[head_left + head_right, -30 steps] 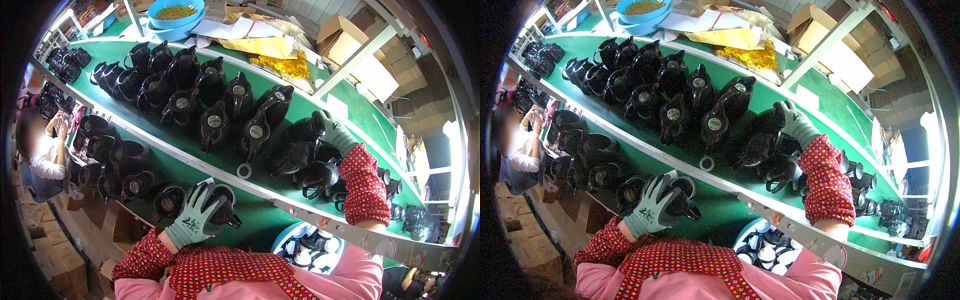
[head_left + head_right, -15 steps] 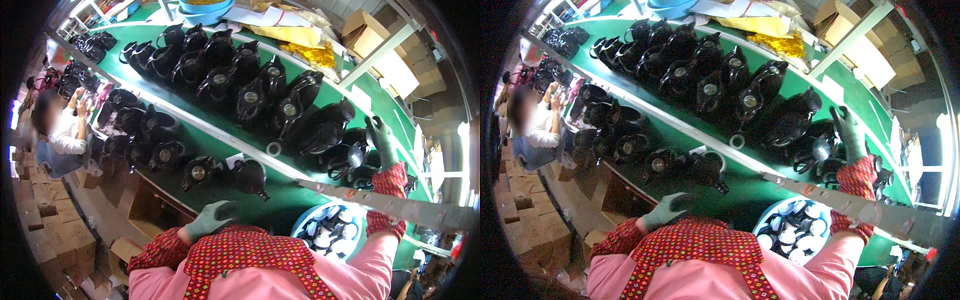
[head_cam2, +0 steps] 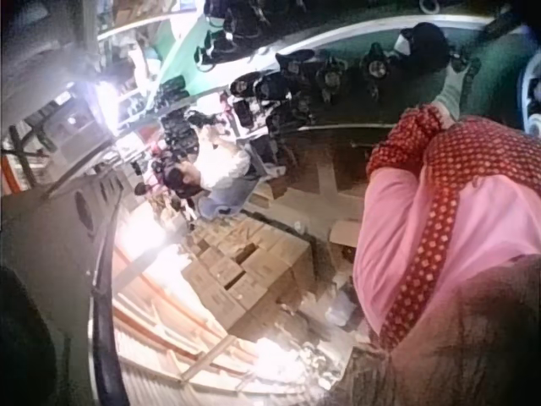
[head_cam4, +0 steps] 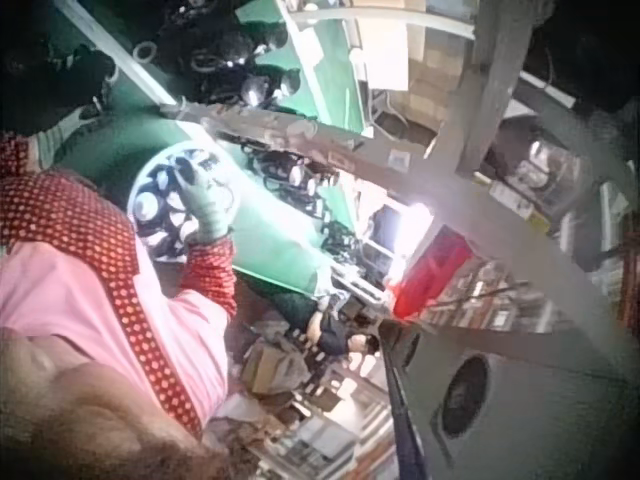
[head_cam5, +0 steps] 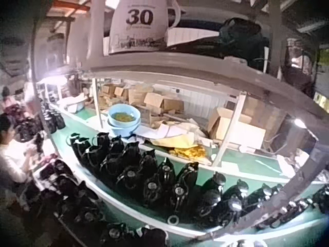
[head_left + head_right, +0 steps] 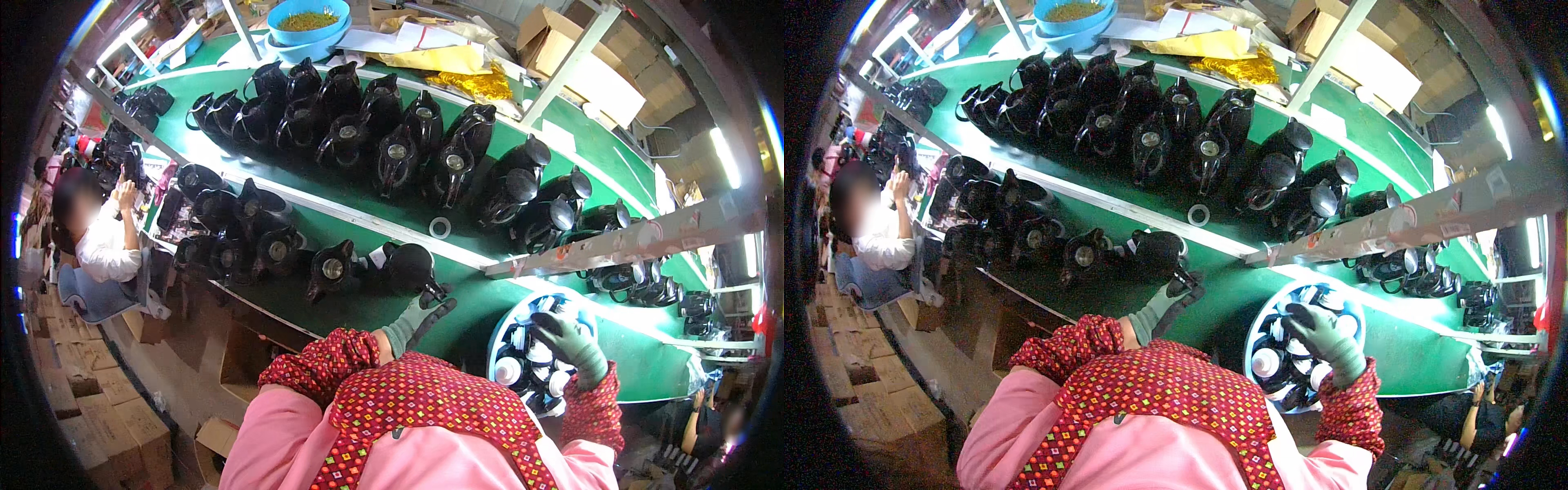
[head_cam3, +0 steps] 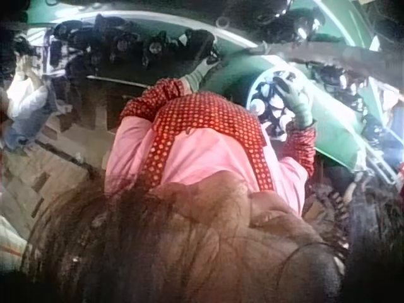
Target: The person repeatedly picks up black kettles from a green conveyor belt, places white lids on them, and returns them to the belt. The person wears gloves and a patterned apron while working in a factory setting with other workers visible in the background.
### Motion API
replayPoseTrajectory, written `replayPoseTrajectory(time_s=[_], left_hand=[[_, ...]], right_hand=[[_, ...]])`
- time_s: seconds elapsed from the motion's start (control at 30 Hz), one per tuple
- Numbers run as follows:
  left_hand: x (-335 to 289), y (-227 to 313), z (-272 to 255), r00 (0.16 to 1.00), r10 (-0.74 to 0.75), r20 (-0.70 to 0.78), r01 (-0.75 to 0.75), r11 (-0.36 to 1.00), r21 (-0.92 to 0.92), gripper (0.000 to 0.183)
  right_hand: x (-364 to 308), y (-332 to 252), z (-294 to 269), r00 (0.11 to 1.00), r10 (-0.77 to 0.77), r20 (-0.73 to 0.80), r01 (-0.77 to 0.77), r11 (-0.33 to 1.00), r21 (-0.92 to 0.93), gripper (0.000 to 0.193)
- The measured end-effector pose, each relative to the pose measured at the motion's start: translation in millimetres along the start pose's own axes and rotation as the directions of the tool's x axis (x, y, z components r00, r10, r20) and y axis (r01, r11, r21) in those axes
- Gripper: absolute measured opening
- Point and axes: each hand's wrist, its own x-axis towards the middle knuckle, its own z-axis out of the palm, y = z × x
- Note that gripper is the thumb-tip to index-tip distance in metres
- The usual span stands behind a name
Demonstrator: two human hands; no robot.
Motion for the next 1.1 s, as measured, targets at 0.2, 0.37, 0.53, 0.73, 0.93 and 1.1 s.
replayPoseTrajectory(time_s=[0.2, 0.37, 0.53, 0.73, 0.93, 1.1], left_hand=[[-37.0, 24.9, -31.7, 0.993, 0.078, 0.086, -0.115, 0.558, 0.821, 0.032], [-49.3, 8.2, -40.3, 0.967, -0.128, 0.222, -0.210, 0.098, 0.973, 0.040], [-61.6, 25.1, -6.9, 0.970, -0.044, 0.238, -0.241, -0.238, 0.941, 0.043], [-66.9, 40.3, 21.5, 0.960, -0.026, 0.279, -0.270, -0.354, 0.895, 0.054], [-48.4, 26.9, 17.4, 0.894, 0.114, 0.433, -0.364, -0.376, 0.852, 0.050], [-42.8, 26.2, 20.6, 0.906, 0.026, 0.422, -0.382, -0.380, 0.842, 0.053]], right_hand=[[-9.1, -43.4, 42.4, 1.000, 0.007, 0.009, -0.007, 1.000, 0.018, 0.035], [16.1, -78.6, 77.7, 0.980, -0.131, -0.151, 0.107, 0.982, -0.152, 0.062], [28.2, -82.0, 97.4, 0.994, 0.017, -0.104, -0.056, 0.922, -0.384, 0.086], [36.4, -60.6, 106.4, 0.993, 0.082, -0.081, -0.102, 0.951, -0.293, 0.083], [38.6, -45.5, 94.0, 0.990, -0.124, -0.059, 0.102, 0.951, -0.291, 0.076], [36.8, -17.3, 85.6, 0.943, -0.325, 0.069, 0.317, 0.819, -0.478, 0.077]])
